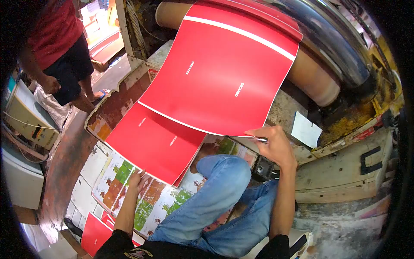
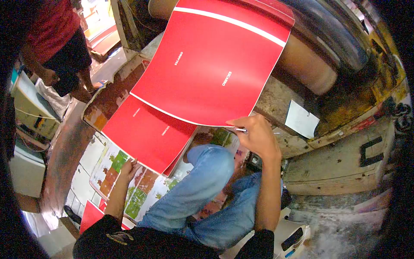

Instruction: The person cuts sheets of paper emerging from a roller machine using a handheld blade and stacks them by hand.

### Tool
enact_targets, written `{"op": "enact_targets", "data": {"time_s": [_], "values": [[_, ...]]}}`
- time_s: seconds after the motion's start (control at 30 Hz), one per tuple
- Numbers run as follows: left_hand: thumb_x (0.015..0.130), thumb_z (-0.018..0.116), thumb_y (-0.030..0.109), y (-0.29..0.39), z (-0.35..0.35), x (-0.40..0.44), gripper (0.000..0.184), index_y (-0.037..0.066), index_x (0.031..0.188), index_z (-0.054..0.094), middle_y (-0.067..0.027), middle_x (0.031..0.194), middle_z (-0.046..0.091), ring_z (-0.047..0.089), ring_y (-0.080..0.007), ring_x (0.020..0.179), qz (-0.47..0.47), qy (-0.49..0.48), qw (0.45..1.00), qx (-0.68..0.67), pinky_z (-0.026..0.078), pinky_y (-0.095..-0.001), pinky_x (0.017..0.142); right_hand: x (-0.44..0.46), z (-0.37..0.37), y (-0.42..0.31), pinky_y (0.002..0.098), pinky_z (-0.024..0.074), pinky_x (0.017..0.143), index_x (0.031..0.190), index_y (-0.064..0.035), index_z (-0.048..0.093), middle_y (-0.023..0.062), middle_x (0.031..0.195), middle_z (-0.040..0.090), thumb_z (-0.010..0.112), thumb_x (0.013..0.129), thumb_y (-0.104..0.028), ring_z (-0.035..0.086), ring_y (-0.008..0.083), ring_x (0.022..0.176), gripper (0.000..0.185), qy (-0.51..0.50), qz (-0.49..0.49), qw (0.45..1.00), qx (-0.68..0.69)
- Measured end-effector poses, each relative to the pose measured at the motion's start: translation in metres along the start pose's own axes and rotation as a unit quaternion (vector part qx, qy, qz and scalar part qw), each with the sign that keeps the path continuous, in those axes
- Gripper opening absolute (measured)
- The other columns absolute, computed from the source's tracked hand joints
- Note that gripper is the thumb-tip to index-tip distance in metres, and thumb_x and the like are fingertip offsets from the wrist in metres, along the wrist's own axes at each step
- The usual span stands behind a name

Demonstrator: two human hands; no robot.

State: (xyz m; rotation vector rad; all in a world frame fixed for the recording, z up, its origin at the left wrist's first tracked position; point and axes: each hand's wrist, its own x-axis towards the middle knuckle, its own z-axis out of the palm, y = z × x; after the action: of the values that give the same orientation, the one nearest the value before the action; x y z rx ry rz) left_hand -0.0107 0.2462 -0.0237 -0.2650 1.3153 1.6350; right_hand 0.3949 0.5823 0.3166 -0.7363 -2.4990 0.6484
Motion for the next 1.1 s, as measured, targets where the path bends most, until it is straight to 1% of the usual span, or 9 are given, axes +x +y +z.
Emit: {"op": "enact_targets", "data": {"time_s": [0.2,0.23,0.33,0.43,0.5,0.63,0.7,0.9,1.1], "values": [[0.083,0.032,-0.019,-0.013,0.038,0.008,0.05,-0.004,0.132,0.03,-0.0246,0.103,0.055,0.065,-0.0349,0.092,0.032,0.063,0.997,-0.015,0.062,-0.0487,0.065,-0.001,0.0,-0.015,0.0328,0.0541,0.065,0.093,-0.0018,0.073,0.0194,0.084,0.069,0.064,0.068,0.007,0.07,0.0278,0.074,0.028,-0.062,0.012,0.998,0.007],[0.086,0.051,-0.009,-0.013,0.034,0.008,0.048,-0.004,0.13,0.033,-0.0232,0.103,0.056,0.065,-0.0322,0.093,0.055,0.054,0.993,0.09,0.06,-0.044,0.069,-0.001,-0.001,-0.02,0.0328,0.0541,0.065,0.093,-0.0018,0.073,0.0194,0.084,0.069,0.064,0.068,0.007,0.07,0.0278,0.074,0.028,-0.054,0.014,0.998,0.004],[0.076,0.081,0.029,-0.001,0.099,-0.054,0.08,-0.004,0.135,0.037,-0.0234,0.117,0.057,0.055,-0.028,0.113,0.428,0.217,0.713,0.511,0.043,-0.0404,0.099,-0.006,0.005,-0.029,0.0399,0.0532,0.068,0.094,-0.0088,0.074,0.019,0.076,0.067,0.066,0.073,-0.009,0.067,0.0337,0.072,0.022,-0.092,-0.057,0.991,0.076],[0.084,0.072,0.039,0.027,0.183,-0.119,0.076,-0.003,0.137,0.036,-0.0208,0.131,0.051,0.049,-0.0312,0.122,0.108,-0.21,0.969,0.078,0.035,-0.0486,0.106,-0.004,-0.001,-0.052,0.0408,0.0527,0.068,0.099,-0.0103,0.073,0.0186,0.076,0.067,0.068,0.075,-0.013,0.067,0.0348,0.074,0.024,-0.242,-0.065,0.967,0.051],[0.089,0.068,0.026,0.04,0.257,-0.182,0.066,-0.001,0.138,0.034,-0.0192,0.129,0.052,0.053,-0.0295,0.119,-0.053,-0.355,0.9,-0.247,0.043,-0.0481,0.102,-0.005,0.001,-0.068,0.0406,0.0523,0.068,0.106,-0.0114,0.071,0.0182,0.084,0.068,0.071,0.075,-0.018,0.066,0.0357,0.075,0.032,-0.234,-0.099,0.965,0.068],[0.09,0.065,0.012,0.028,0.263,-0.174,0.058,0.0,0.136,0.032,-0.0174,0.126,0.053,0.059,-0.0264,0.111,0.066,-0.22,0.973,0.029,0.056,-0.0409,0.089,-0.006,-0.016,-0.056,0.0286,0.0515,0.063,0.114,-0.0122,0.069,0.0117,0.091,0.072,0.077,0.077,-0.019,0.069,0.0233,0.074,0.038,-0.279,-0.139,0.932,0.185],[0.09,0.062,0.003,0.026,0.248,-0.182,0.052,-0.001,0.133,0.033,-0.0159,0.12,0.056,0.065,-0.0238,0.098,0.072,-0.199,0.977,0.029,0.063,-0.0336,0.069,-0.003,-0.049,-0.037,0.0221,0.0466,0.048,0.117,-0.0082,0.067,0.0084,0.086,0.072,0.074,0.081,-0.015,0.066,0.0118,0.061,0.037,-0.348,0.161,0.866,0.321],[0.091,0.061,0.004,0.029,0.214,-0.205,0.054,-0.001,0.135,0.029,-0.0166,0.116,0.058,0.068,-0.0246,0.089,0.083,-0.212,0.971,0.073,0.064,-0.035,0.059,0.031,-0.051,0.083,0.0201,0.0365,0.039,0.121,0.002,0.06,0.0053,0.071,0.063,0.056,0.096,-0.02,0.049,0.005,0.046,0.034,0.258,0.239,0.906,0.235],[0.091,0.06,0.003,0.032,0.18,-0.214,0.06,0.003,0.139,0.026,-0.019,0.125,0.053,0.064,-0.0267,0.104,0.022,-0.242,0.968,0.067,0.064,-0.0374,0.068,0.024,-0.024,0.109,0.021,0.0353,0.04,0.11,0.0017,0.063,0.0055,0.069,0.061,0.057,0.096,-0.024,0.049,0.0056,0.046,0.03,0.236,0.286,0.89,0.267]]}}
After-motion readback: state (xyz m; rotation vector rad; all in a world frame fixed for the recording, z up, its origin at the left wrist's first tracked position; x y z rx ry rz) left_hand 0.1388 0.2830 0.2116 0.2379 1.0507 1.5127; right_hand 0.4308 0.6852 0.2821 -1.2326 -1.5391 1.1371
